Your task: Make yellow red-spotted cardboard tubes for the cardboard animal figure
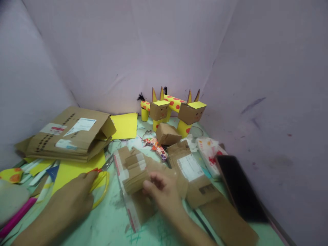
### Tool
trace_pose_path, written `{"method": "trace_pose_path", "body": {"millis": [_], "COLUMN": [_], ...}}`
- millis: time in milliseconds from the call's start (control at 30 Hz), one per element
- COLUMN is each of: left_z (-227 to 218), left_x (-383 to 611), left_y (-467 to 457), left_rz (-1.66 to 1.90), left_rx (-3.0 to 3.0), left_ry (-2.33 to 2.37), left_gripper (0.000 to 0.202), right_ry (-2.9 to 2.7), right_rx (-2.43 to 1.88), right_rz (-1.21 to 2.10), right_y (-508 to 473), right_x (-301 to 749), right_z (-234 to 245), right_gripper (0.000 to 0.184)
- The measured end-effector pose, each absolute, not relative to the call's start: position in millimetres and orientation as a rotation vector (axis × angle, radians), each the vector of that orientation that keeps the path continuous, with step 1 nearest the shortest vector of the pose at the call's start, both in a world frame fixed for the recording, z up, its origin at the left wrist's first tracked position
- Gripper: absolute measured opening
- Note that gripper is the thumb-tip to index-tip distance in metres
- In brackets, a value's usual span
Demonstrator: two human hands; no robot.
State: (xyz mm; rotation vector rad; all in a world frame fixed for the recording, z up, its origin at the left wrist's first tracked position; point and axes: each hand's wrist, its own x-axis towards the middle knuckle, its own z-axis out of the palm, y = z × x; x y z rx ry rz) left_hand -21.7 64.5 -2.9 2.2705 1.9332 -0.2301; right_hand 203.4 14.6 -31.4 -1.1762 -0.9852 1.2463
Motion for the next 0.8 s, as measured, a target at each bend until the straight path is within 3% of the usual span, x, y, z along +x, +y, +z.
{"method": "trace_pose_path", "body": {"millis": [500,733,800], "left_z": [13.3,17.7,12.7], "left_x": [-44.9,-49.9,-58.2], "left_y": [67.7,69.4,63.4], "left_rz": [-0.033,-0.248,-0.121], "left_rx": [2.211,2.247,2.288], "left_ry": [2.136,2.093,2.059], "left_gripper": [0.045,0.049,0.051], "right_ry": [-0.88,-0.88,-0.885], "right_rx": [-1.151,-1.15,-1.141], "right_rz": [1.231,1.222,1.211], "right_y": [16.1,16.1,15.8], "right_x": [206.6,205.6,205.9], "right_z": [-22.4,-22.1,-22.1], "right_gripper": [0.031,0.032,0.031]}}
